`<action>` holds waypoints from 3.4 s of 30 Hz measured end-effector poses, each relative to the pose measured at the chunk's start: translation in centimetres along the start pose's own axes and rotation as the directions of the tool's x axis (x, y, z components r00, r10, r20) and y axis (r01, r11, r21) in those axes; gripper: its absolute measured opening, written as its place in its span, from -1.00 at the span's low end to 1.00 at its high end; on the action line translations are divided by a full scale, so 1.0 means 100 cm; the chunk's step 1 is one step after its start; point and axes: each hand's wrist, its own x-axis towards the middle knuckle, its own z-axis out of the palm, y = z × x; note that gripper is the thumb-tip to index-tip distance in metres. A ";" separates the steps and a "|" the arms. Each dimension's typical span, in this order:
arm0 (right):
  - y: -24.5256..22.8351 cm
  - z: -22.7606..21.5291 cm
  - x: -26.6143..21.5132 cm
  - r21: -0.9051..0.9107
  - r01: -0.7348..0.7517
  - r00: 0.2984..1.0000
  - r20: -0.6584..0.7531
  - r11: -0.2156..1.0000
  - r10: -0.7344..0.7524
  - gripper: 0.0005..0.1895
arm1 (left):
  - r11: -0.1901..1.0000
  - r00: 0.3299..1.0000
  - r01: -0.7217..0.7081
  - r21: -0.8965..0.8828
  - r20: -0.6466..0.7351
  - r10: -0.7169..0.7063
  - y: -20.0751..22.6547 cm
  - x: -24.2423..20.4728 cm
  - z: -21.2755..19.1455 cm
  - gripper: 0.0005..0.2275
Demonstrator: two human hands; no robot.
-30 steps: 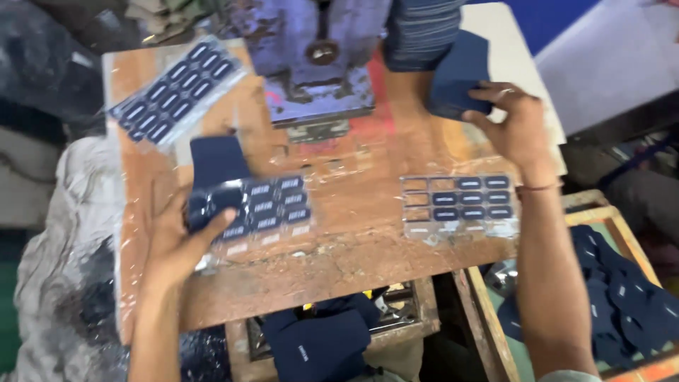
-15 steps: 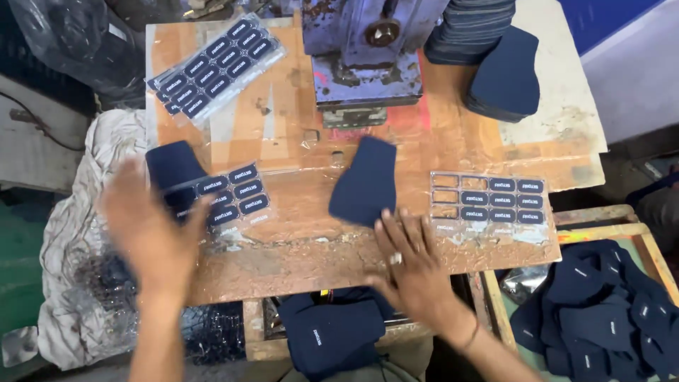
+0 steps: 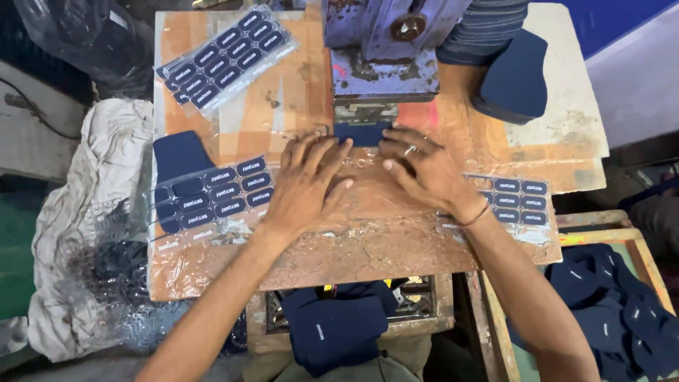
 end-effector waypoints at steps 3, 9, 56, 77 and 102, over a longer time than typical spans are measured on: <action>-0.013 0.006 0.004 -0.020 0.056 0.998 -0.037 0.998 -0.057 -0.70 | 1.000 0.999 0.013 -0.026 -0.031 -0.014 0.004 0.003 -0.005 -0.49; -0.032 0.017 0.007 0.000 0.029 0.998 -0.055 1.000 -0.028 -0.63 | 0.995 0.997 0.061 -0.073 -0.038 -0.064 0.004 0.004 -0.005 -0.49; 0.022 0.008 -0.018 0.812 -0.459 0.718 0.099 0.362 0.689 -0.61 | 0.996 0.999 0.027 -0.086 -0.040 -0.031 0.008 -0.002 -0.013 -0.42; 0.011 0.016 -0.007 0.662 -0.427 0.730 -0.150 0.616 0.667 -0.62 | 0.982 0.981 0.151 -0.116 -0.108 -0.163 0.004 0.001 0.000 -0.70; -0.039 -0.025 -0.100 0.351 -0.513 0.756 -0.246 0.783 0.606 -0.55 | 0.684 0.878 0.478 0.550 -0.267 -0.398 -0.095 -0.107 -0.136 -0.14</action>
